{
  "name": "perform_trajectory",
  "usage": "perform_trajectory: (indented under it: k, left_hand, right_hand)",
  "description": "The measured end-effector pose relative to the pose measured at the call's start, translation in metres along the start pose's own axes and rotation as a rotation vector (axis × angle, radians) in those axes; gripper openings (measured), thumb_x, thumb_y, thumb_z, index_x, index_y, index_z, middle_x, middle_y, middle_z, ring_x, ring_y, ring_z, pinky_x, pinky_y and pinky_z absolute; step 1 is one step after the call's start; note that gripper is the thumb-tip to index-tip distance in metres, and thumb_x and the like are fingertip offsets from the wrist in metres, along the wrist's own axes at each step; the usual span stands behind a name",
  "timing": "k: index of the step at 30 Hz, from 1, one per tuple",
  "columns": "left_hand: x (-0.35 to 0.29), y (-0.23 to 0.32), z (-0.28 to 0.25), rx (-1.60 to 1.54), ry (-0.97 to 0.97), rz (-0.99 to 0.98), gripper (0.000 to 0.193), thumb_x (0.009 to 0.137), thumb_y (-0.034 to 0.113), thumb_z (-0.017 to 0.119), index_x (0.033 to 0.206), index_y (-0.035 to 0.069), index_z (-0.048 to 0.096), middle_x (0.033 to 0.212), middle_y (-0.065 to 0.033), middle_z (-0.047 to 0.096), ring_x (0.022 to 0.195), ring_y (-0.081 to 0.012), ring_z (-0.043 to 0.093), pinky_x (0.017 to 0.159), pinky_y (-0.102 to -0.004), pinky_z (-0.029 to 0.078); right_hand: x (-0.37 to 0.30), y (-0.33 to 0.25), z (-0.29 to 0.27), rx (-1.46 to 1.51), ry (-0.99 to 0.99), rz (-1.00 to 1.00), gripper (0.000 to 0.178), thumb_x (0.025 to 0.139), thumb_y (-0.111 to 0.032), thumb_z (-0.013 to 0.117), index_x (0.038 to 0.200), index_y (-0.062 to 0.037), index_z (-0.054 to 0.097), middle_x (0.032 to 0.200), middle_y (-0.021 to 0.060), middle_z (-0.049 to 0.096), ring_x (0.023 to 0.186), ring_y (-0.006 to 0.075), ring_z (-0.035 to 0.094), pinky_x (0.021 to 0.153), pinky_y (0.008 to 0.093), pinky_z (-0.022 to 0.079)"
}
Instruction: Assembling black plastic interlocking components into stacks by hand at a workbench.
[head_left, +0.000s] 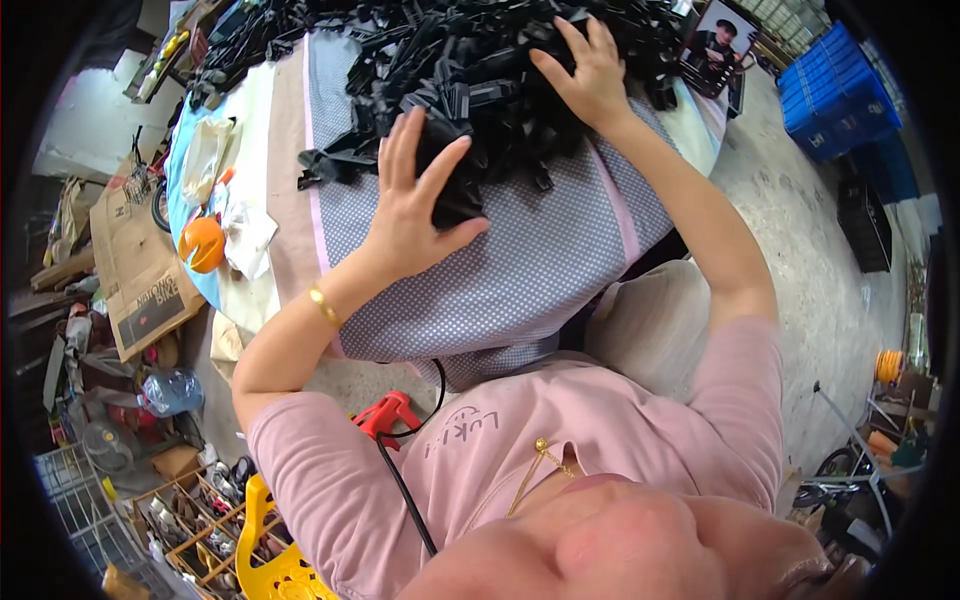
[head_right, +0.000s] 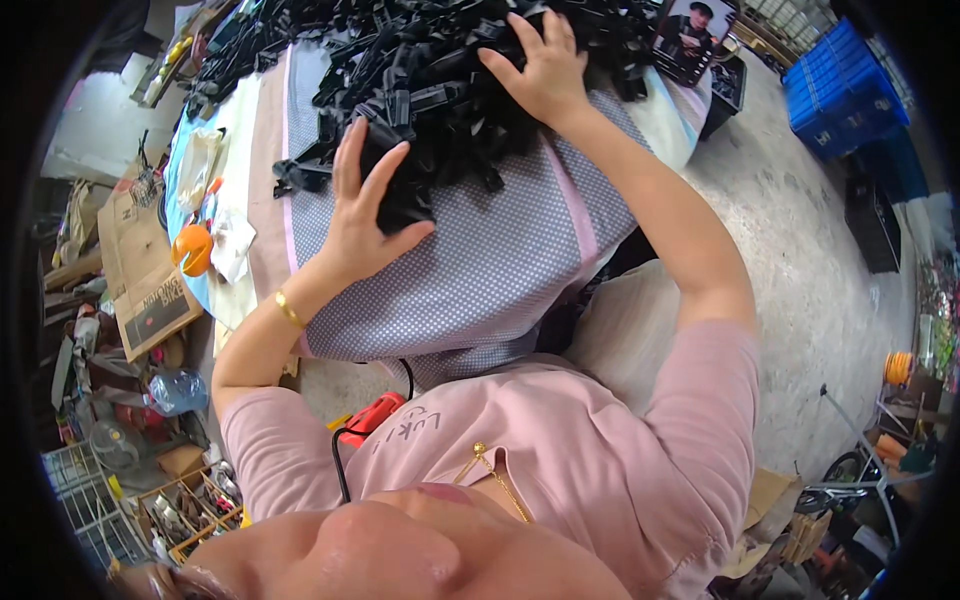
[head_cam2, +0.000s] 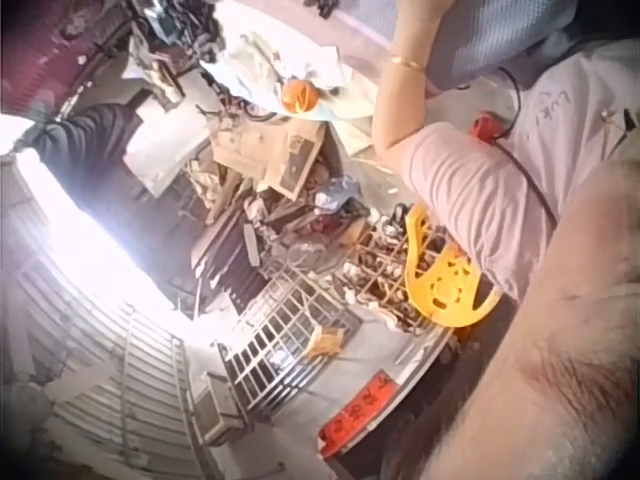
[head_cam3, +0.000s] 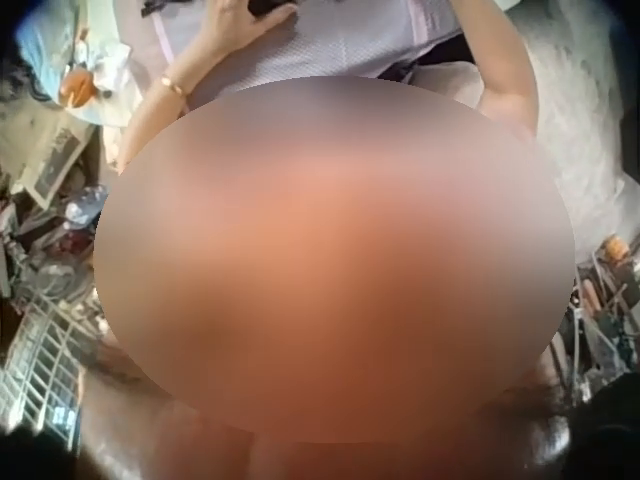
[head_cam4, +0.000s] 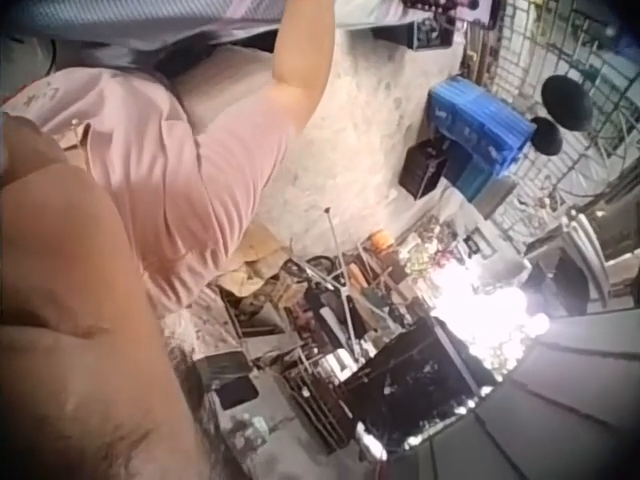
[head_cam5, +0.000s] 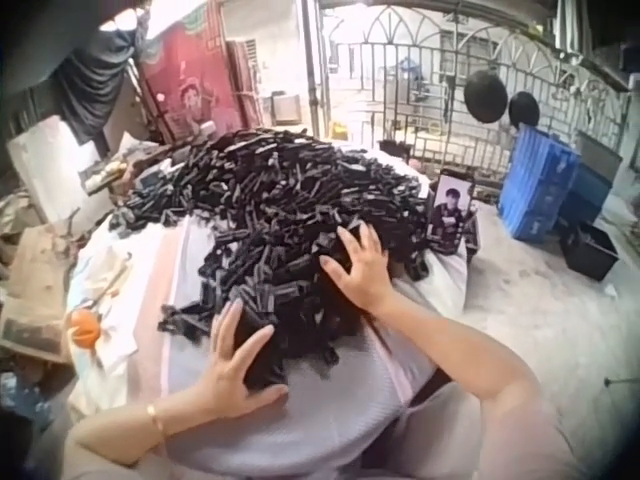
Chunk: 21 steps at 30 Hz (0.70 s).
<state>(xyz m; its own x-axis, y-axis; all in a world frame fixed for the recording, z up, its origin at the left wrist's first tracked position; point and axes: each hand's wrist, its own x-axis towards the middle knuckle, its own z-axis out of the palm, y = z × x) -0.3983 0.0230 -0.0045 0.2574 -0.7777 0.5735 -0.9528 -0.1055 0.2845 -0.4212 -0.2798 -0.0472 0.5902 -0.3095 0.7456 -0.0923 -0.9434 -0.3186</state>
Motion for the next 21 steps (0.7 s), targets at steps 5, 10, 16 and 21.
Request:
perform_trajectory:
  k: [5, 10, 16, 21]
  left_hand:
    - [0.038, 0.022, 0.033, 0.217, 0.005, 0.235, 0.054, 0.073, 0.041, 0.072, 0.119, 0.016, 0.062, 0.144, -0.0125, 0.039, 0.137, -0.0350, 0.029, 0.107, -0.0644, 0.015]
    - [0.083, 0.036, 0.078, 0.318, -0.133, 0.487, 0.035, 0.084, 0.038, 0.062, 0.105, 0.011, 0.067, 0.126, -0.0080, 0.055, 0.129, -0.0274, 0.041, 0.109, -0.0556, 0.024]
    - [0.117, 0.021, 0.109, 0.423, -0.053, 0.455, 0.032, 0.086, 0.037, 0.059, 0.103, 0.012, 0.068, 0.126, -0.0078, 0.054, 0.128, -0.0278, 0.040, 0.106, -0.0589, 0.026]
    - [0.145, 0.005, 0.122, 0.577, 0.119, 0.352, 0.024, 0.087, 0.030, 0.062, 0.103, 0.014, 0.068, 0.124, -0.0058, 0.057, 0.121, -0.0272, 0.047, 0.103, -0.0526, 0.033]
  right_hand:
    - [0.023, -0.024, 0.002, 0.010, 0.007, 0.067, 0.056, 0.082, -0.050, 0.062, 0.118, -0.0069, 0.062, 0.137, 0.0244, 0.042, 0.126, 0.0381, 0.041, 0.098, 0.0564, 0.034]
    - [0.056, 0.001, -0.006, -0.002, -0.144, -0.092, 0.052, 0.078, -0.052, 0.066, 0.109, -0.0102, 0.069, 0.128, 0.0236, 0.054, 0.121, 0.0365, 0.049, 0.099, 0.0524, 0.037]
    - [0.081, -0.002, -0.045, 0.372, -0.245, -0.196, 0.031, 0.075, -0.030, 0.074, 0.089, -0.0032, 0.073, 0.109, 0.0264, 0.063, 0.108, 0.0410, 0.058, 0.095, 0.0421, 0.045]
    - [0.050, -0.016, -0.089, 0.333, 0.016, -0.229, 0.021, 0.076, -0.019, 0.073, 0.088, -0.0016, 0.071, 0.096, 0.0194, 0.068, 0.095, 0.0298, 0.064, 0.083, 0.0365, 0.050]
